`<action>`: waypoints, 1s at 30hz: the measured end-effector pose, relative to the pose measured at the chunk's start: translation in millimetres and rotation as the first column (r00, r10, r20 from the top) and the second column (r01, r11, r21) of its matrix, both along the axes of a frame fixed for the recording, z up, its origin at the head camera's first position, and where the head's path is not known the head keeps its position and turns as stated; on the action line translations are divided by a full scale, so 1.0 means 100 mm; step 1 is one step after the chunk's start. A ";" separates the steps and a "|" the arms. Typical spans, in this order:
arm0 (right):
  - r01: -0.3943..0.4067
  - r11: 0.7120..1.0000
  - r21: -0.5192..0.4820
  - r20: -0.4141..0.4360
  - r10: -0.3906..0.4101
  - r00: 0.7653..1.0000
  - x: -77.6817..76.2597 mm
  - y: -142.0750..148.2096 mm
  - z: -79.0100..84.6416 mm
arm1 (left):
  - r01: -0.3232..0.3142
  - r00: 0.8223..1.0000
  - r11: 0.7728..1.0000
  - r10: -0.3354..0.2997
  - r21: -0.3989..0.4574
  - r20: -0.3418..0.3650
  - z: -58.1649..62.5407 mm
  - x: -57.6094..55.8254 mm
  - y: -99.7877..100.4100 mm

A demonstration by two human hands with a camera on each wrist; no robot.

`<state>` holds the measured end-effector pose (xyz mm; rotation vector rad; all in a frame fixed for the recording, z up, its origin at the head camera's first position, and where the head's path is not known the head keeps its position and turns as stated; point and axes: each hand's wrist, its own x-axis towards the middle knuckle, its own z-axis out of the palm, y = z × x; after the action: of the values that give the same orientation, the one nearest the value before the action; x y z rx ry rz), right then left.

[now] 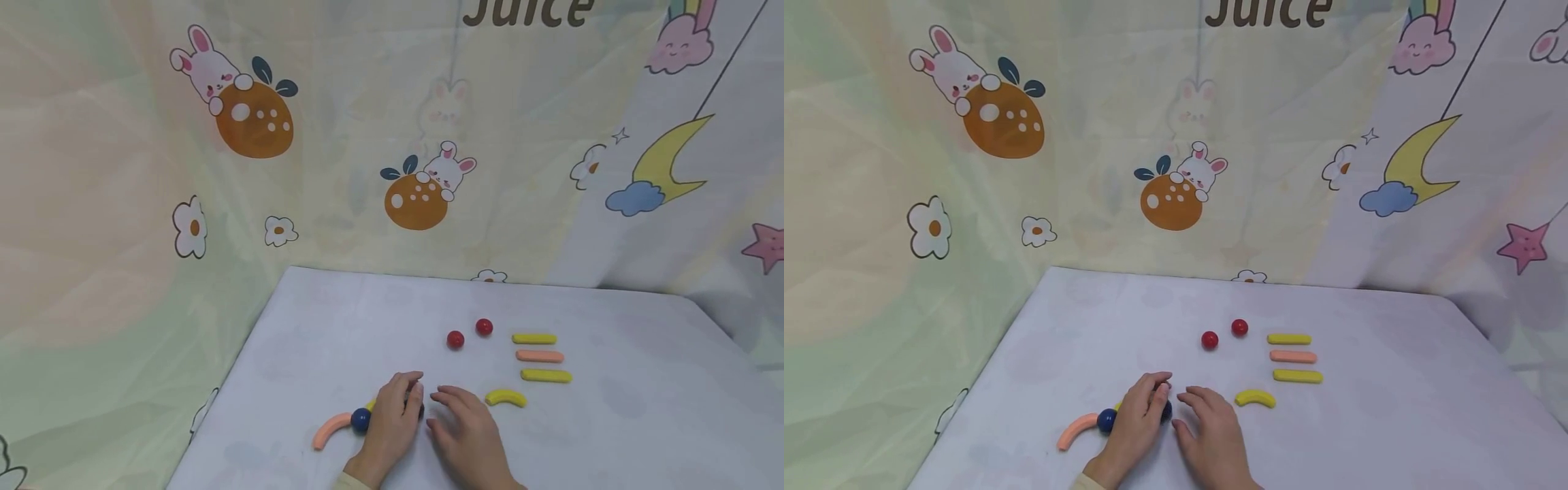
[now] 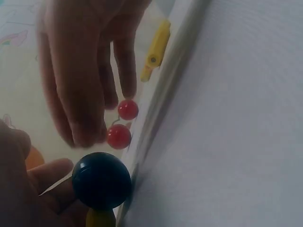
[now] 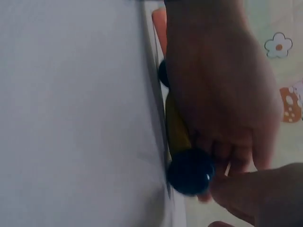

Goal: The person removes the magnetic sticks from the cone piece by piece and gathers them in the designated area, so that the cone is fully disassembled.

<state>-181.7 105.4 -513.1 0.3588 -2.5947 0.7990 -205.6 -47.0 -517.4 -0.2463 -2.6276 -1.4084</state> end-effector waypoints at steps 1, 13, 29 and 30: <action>-0.007 1.000 -0.004 0.018 0.007 1.000 0.00 -0.06 -0.01 | 0.016 1.000 1.000 -0.016 0.019 -0.006 0.00 0.00 0.00; 0.113 0.993 -0.029 0.173 -0.106 0.979 -0.07 -0.21 -0.09 | -0.019 0.944 0.999 0.007 -0.033 -0.328 0.05 0.03 0.03; 0.262 0.959 -0.105 0.334 -0.214 0.918 -0.11 -0.17 -0.03 | -0.258 0.961 0.890 0.198 -0.375 -0.192 -0.06 -0.05 -0.11; 0.260 0.960 -0.106 0.332 -0.212 0.919 -0.10 -0.17 -0.03 | -0.258 0.962 0.892 0.201 -0.372 -0.184 -0.06 -0.05 -0.11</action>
<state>-192.0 88.2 -515.8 -0.1409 -2.7747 1.0238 -210.6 -57.7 -523.1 -0.0683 -2.6883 -0.7525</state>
